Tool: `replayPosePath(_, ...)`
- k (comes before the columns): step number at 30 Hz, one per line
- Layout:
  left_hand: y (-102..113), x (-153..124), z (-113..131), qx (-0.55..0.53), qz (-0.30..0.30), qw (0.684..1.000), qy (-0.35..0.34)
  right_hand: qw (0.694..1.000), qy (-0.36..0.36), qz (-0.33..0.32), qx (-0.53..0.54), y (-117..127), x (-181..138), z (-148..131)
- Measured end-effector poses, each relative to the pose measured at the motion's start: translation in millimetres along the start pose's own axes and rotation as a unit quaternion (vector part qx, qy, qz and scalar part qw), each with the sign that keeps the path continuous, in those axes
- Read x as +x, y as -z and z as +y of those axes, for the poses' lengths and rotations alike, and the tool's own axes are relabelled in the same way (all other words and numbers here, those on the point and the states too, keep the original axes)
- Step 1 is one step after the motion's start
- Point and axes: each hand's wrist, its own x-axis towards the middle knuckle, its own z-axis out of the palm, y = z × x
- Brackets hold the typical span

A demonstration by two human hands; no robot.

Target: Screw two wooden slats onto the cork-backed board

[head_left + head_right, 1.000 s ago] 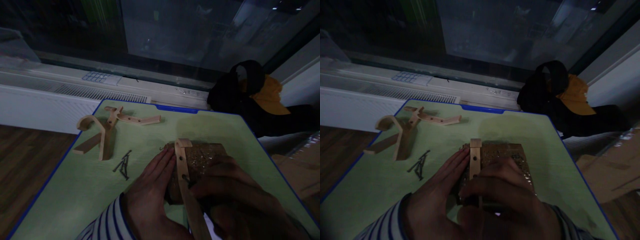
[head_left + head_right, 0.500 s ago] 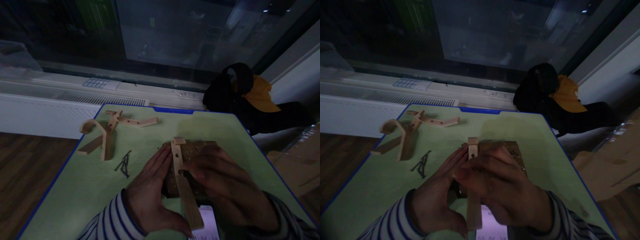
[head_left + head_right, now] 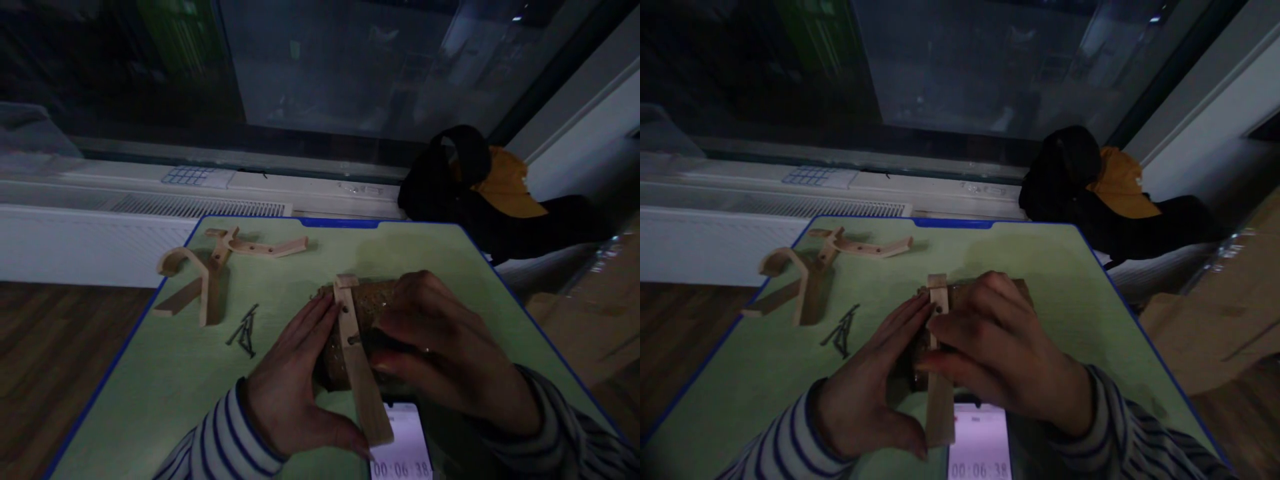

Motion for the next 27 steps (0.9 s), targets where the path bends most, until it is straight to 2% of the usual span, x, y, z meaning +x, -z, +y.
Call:
replayPosePath(4, -1, 9, 4, -0.065, 0.115, 0.989, -0.059, 1.0, 0.005, 0.007, -0.013, -6, 4, 3)
replayPosePath(6, -3, 15, 7, -0.056, 0.174, 0.982, -0.044, 1.0, 0.003, 0.004, -0.031, -7, 7, 2)
replayPosePath(8, -7, 21, 10, -0.049, 0.196, 0.979, -0.034, 0.999, 0.005, -0.002, -0.046, -7, 10, -2)
replayPosePath(11, -9, 26, 13, -0.045, 0.205, 0.977, -0.03, 0.999, -0.004, -0.028, -0.041, -2, 15, -10)
replayPosePath(13, -7, 27, 13, -0.044, 0.204, 0.977, -0.035, 0.998, -0.028, -0.063, 0.002, 3, 18, -14)
replayPosePath(16, -4, 27, 10, -0.061, 0.172, 0.983, -0.034, 0.987, -0.066, -0.104, 0.101, 7, 22, -15)
replayPosePath(18, -1, 26, 8, -0.093, 0.133, 0.986, -0.034, 0.983, -0.067, -0.103, 0.136, 6, 23, -14)
replayPosePath(20, 1, 25, 6, -0.127, 0.09, 0.987, -0.033, 0.987, -0.055, -0.082, 0.125, 3, 22, -11)
replayPosePath(22, 2, 25, 7, -0.145, 0.074, 0.986, -0.028, 0.993, -0.04, -0.06, 0.09, 0, 20, -10)
replayPosePath(27, 3, 26, 12, -0.117, 0.146, 0.982, -0.009, 0.997, -0.028, -0.064, 0.011, -4, 20, -13)
